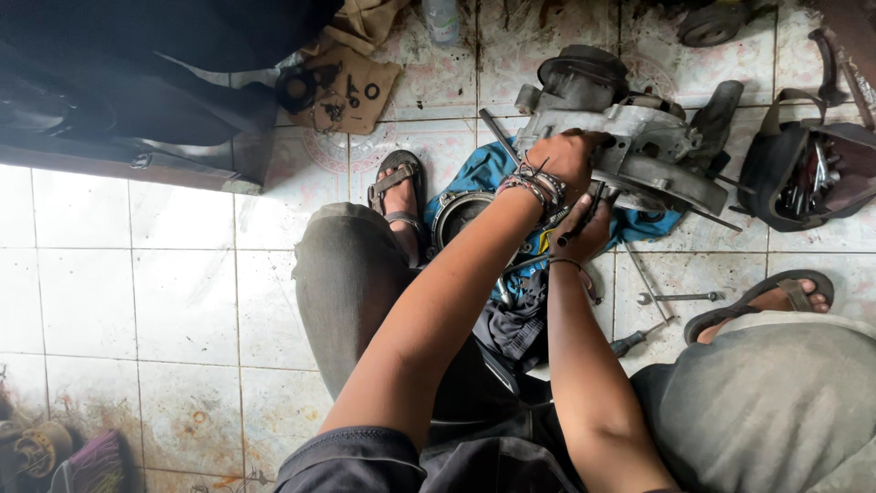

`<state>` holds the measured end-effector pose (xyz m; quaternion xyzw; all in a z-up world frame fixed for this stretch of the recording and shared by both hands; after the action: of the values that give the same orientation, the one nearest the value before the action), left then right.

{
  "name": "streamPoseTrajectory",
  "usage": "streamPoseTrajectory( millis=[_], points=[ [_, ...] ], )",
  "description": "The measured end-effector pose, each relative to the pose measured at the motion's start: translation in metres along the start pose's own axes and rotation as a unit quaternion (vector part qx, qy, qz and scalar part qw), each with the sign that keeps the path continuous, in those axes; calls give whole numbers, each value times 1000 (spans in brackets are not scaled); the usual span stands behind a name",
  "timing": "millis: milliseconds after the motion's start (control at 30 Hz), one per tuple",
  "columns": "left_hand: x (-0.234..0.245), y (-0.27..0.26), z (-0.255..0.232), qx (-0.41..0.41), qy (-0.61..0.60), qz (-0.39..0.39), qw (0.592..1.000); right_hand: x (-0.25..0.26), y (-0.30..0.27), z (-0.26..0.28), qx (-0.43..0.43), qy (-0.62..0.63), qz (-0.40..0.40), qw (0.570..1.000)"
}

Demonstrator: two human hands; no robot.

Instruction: The person sits on the floor and uses a wrench to tighten bolts on a disassembled engine block. They manipulate the engine casing and use a screwdriver to adjust internal components.

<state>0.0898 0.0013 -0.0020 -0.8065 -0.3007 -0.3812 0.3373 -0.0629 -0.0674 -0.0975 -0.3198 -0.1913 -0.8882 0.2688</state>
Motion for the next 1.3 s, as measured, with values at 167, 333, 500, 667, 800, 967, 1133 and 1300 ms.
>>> streamPoseTrajectory(
  millis=[167,333,500,667,800,967,1133,1300],
  points=[
    [-2,-4,-1,35,-20,-12,999,-11,1,-21,-66,-7,-9,998],
    [16,-15,-7,19,-19,-37,999,-11,5,-26,-97,-16,5,995],
    [14,-25,-15,-28,-21,-53,998,-19,9,-48,-145,23,6,989],
    [0,-17,-6,-21,-33,-39,998,-18,6,-34,-37,23,18,999],
    [-2,-17,-14,-42,-8,-24,999,-7,-8,-22,8,-102,42,994],
    [-15,-19,-18,-57,7,-14,998,-39,-56,-114,-106,-47,110,987],
    [-28,-26,-20,-99,62,0,993,-44,-114,-183,-438,400,-35,805],
    [-20,-33,-12,-109,79,-48,990,-33,-62,-106,-433,478,56,762]
  ],
)
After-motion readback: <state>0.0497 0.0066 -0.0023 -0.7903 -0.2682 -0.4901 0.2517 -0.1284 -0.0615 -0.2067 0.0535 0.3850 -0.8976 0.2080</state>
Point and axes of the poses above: each hand's wrist, its own y-axis towards the middle knuckle, its own x-axis out of the back of the hand, z = x × y, the point moved 10 cm from there along y, towards the middle knuckle, and after that the axes turned 12 degrees about z, right-handed, at the moved point
